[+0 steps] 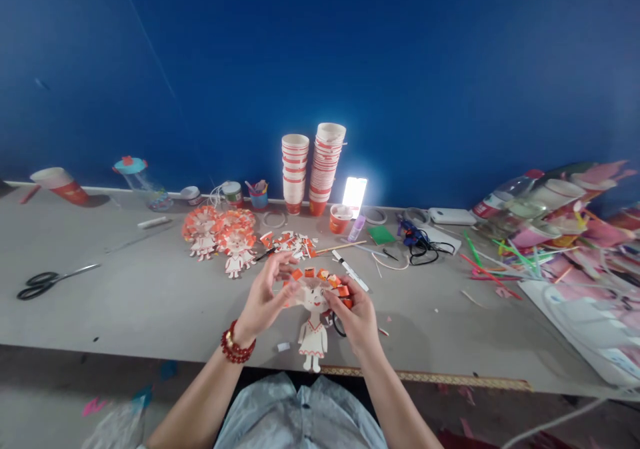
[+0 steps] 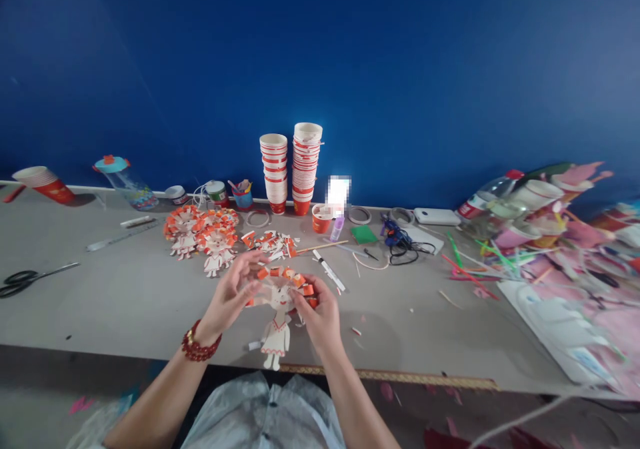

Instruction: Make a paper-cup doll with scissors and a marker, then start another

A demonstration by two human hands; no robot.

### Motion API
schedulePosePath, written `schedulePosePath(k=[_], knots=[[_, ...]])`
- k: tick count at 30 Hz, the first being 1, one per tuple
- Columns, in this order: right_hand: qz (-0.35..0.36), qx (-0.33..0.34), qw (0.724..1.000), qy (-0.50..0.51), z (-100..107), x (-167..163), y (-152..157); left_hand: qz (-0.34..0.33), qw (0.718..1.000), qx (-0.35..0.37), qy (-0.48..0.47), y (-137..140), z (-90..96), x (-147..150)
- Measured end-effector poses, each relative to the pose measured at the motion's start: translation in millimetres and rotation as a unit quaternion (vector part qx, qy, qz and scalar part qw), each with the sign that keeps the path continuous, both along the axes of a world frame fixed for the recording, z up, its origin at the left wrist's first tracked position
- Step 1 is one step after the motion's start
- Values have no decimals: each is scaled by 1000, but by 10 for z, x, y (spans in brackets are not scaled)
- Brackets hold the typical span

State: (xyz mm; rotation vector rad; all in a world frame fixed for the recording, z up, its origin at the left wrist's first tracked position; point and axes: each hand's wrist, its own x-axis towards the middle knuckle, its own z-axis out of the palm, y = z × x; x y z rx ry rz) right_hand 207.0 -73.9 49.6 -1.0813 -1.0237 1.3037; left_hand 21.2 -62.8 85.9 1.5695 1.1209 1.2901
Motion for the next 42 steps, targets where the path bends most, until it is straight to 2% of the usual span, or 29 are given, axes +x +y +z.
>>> schedulePosePath(k=[1, 3, 5, 7, 11, 14, 17, 19, 21, 24, 27, 29, 31, 32, 34, 35, 37, 42], knots=[[12, 4, 1000, -13, 9, -5, -2, 5, 996, 56, 72, 8, 89, -6], [37, 10, 999, -27, 31, -25, -10, -13, 967, 128, 219, 51, 255, 11], [56, 11, 998, -28, 54, -52, -20, -66, 933, 149, 321, 129, 368, 51], [68, 9, 997, -28, 70, -67, -30, -87, 918, 144, 359, 224, 421, 89], [85, -1, 996, -28, 79, -41, -39, -75, 928, 128, 343, 393, 435, 87], [83, -20, 996, -26, 73, -7, -36, -72, 952, 98, 283, 440, 396, 17], [63, -31, 998, 2, 72, 0, -30, -106, 990, 33, 85, 375, 251, -70], [51, -33, 998, 34, 69, -13, -22, -124, 991, -2, -59, 266, 95, -104], [38, -30, 998, 50, 52, -31, -9, -138, 984, -19, -110, 124, -70, -95], [28, -3, 1000, -3, 13, -41, 18, -134, 986, -67, -68, -73, -260, 4], [19, 74, 983, -165, 29, -18, 40, -45, 992, -113, -18, -161, -335, 118], [-9, 161, 938, -305, 102, 5, 47, 10, 994, -110, 26, -169, -327, 155], [-24, 254, 871, -419, 208, 21, 52, 34, 992, -92, 83, -168, -286, 163], [-12, 292, 842, -453, 264, 25, 57, 32, 990, -83, 110, -171, -259, 162], [25, 339, 809, -479, 357, 31, 77, 16, 987, -71, 145, -188, -206, 160], [34, 349, 804, -480, 391, 37, 93, 5, 986, -72, 151, -199, -183, 160], [43, 341, 811, -474, 435, 64, 132, -16, 984, -88, 151, -220, -151, 157], [113, 243, 862, -431, 489, 153, 173, -48, 982, -140, 114, -227, -147, 128]])
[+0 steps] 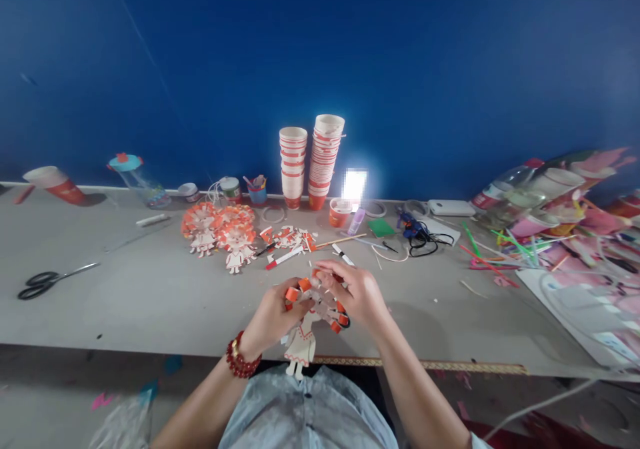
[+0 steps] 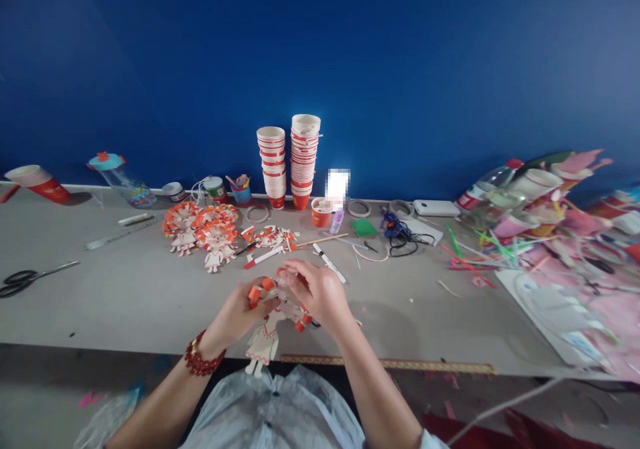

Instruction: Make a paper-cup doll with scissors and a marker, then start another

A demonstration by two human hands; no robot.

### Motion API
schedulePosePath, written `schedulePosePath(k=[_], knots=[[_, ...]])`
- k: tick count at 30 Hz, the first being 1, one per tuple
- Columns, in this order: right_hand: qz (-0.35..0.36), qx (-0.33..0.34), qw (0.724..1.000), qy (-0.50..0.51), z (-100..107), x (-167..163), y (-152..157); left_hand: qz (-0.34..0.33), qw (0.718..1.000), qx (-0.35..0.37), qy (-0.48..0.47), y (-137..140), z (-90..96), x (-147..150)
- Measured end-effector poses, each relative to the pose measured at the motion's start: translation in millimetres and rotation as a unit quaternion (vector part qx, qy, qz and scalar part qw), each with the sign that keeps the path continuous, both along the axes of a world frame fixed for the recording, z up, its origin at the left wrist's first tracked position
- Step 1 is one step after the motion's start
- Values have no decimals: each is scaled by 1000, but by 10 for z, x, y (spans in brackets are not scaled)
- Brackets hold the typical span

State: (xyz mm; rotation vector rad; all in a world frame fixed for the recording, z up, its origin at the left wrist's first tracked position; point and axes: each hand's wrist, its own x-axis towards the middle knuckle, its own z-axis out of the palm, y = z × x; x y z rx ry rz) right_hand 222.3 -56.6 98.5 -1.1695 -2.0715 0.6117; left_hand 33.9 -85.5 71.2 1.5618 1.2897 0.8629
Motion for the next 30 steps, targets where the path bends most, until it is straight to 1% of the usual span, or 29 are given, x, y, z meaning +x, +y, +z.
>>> schedulePosePath(k=[1, 3, 6, 8, 10, 15, 17, 19, 22, 24, 27, 30], knots=[[4, -12, 1000, 4, 4, 4, -16, 5, 1000, -1, -9, 5, -7, -5], [2, 4, 1000, -4, -5, -8, -64, 17, 1000, 11, -20, 17, -22, -12], [-54, 50, 997, -28, -56, -34, -129, 31, 999, 28, -22, 28, -44, -16], [-98, 47, 994, -26, -100, -27, -139, 36, 999, 12, -27, 29, -59, -21], [-113, 25, 993, -22, -137, 4, -120, 40, 998, -6, -38, 30, -74, -28], [-81, -26, 996, -6, -177, 100, -42, 25, 996, -36, -78, 46, -81, -41], [-67, -38, 997, -19, -169, 113, -29, 22, 996, -39, -79, 50, -69, -39], [-58, -23, 997, -47, -153, 99, -25, 26, 998, -24, -59, 49, -56, -29], [-53, 27, 995, -84, -133, 54, -11, 38, 999, -1, -24, 41, -46, -7], [-62, 34, 994, -88, -129, 37, 11, 39, 999, -5, -20, 35, -47, 5], [-60, -10, 997, -46, -140, 51, 26, 45, 998, -10, -30, 33, -63, 8], [-45, -76, 995, 47, -194, 65, -34, 72, 996, 4, -46, 34, -91, 0]])
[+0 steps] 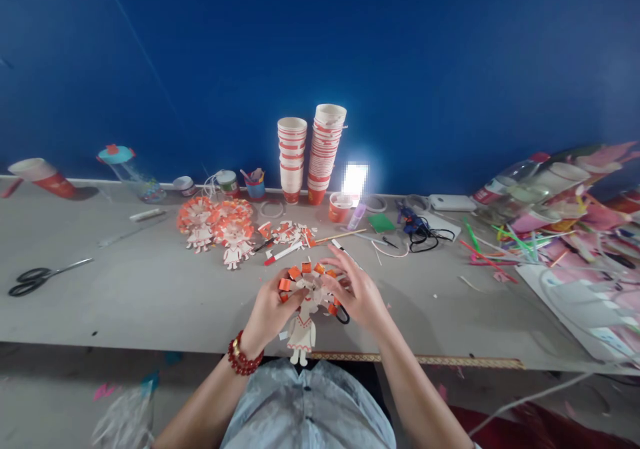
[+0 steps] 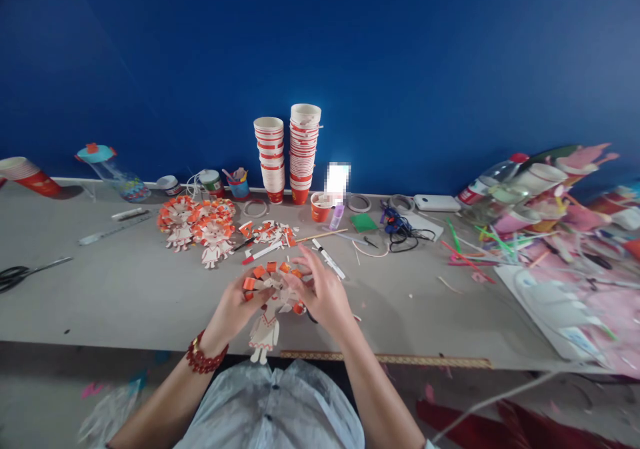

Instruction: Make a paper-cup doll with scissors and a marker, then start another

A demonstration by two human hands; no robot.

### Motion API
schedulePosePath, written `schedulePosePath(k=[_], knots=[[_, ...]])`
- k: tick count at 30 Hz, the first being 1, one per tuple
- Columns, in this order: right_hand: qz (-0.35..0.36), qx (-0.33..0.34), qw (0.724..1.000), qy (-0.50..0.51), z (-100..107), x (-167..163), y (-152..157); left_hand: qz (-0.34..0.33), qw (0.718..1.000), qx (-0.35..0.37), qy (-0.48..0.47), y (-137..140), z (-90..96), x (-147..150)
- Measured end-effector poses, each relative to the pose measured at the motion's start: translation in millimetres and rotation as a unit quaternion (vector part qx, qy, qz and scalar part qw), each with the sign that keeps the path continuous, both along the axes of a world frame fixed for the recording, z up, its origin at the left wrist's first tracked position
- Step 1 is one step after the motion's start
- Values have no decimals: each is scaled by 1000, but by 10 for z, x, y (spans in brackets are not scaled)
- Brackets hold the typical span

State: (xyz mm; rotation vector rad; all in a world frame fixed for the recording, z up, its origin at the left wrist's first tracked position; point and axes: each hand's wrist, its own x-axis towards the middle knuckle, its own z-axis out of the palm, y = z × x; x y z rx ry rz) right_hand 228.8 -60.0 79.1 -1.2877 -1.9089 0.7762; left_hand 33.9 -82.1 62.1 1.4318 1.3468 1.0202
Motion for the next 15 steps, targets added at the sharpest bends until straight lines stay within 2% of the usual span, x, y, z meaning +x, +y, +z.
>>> schedulePosePath(k=[4, 6, 11, 15], knots=[[-101, -27, 994, 32, -164, -67, -143, 37, 999, 14, 10, -13, -32, -2], [-124, -30, 990, 61, -246, -117, -187, 42, 999, 10, 8, -22, -41, 4], [-110, -73, 974, 187, -309, -182, -208, 62, 997, -13, -53, -24, -51, 32], [-99, -64, 978, 172, -312, -207, -219, 75, 996, -5, -53, -20, -73, 43]])
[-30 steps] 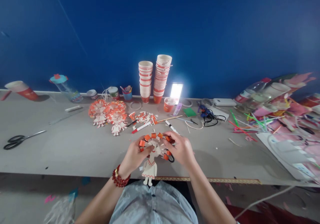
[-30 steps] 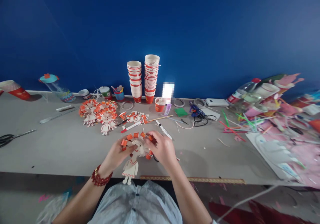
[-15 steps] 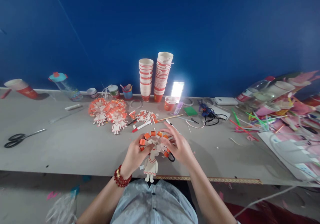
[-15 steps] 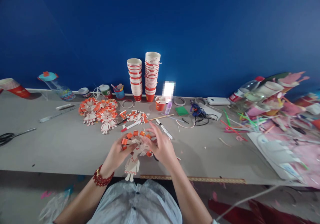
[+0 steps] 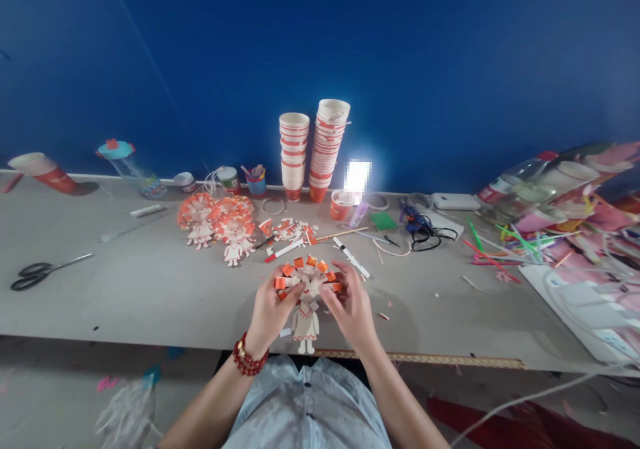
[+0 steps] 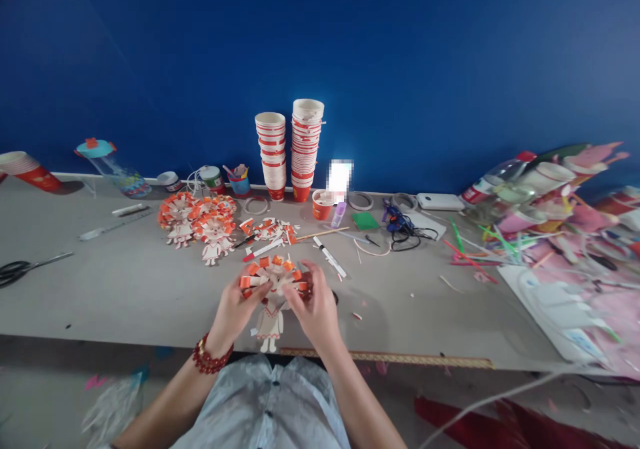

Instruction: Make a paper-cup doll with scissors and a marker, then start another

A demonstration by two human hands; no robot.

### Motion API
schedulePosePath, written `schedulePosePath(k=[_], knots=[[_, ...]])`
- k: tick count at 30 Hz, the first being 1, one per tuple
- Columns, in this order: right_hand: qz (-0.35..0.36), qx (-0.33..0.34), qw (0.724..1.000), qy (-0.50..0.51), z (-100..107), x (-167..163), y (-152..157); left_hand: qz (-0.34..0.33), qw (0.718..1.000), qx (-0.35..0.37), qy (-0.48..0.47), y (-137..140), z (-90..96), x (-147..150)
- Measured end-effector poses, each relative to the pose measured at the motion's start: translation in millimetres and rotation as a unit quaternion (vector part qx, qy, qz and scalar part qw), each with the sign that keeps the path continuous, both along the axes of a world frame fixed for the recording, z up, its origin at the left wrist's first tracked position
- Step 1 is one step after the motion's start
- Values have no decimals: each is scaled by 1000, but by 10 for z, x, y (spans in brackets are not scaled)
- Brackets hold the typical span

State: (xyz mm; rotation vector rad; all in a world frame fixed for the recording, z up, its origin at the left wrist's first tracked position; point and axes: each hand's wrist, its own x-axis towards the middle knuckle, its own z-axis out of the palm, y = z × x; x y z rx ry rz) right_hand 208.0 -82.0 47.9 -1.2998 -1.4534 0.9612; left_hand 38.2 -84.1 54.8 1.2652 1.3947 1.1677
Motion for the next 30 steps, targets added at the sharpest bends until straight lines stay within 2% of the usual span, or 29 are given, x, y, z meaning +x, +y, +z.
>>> schedulePosePath(k=[2, 4, 7, 10, 15, 21, 26, 28, 30], knots=[[-2, -5, 1000, 2, -24, -14, -3, -2, 999, -2, -33, -5, -26, -1], [1, -23, 999, 46, -58, -23, -4, -11, 995, -9, -102, -19, -62, -2], [0, -38, 994, 107, -100, -28, -9, -24, 974, -17, -227, -55, -126, 10], [-7, -46, 990, 131, -123, -44, -21, -24, 956, -16, -291, -95, -187, 47], [-4, -78, 976, 205, -181, -108, -16, 4, 968, -7, -251, -127, -236, 101], [-33, -62, 985, 155, -246, -139, 52, -4, 978, -10, -206, -124, -251, 106], [-38, -56, 985, 159, -216, -177, 81, 40, 984, 3, -174, -67, -264, 123], [-49, -76, 979, 184, -203, -209, 93, 64, 981, 7, -185, -43, -241, 143], [-62, -112, 964, 231, -200, -244, 106, 79, 969, -15, -235, -28, -201, 171]])
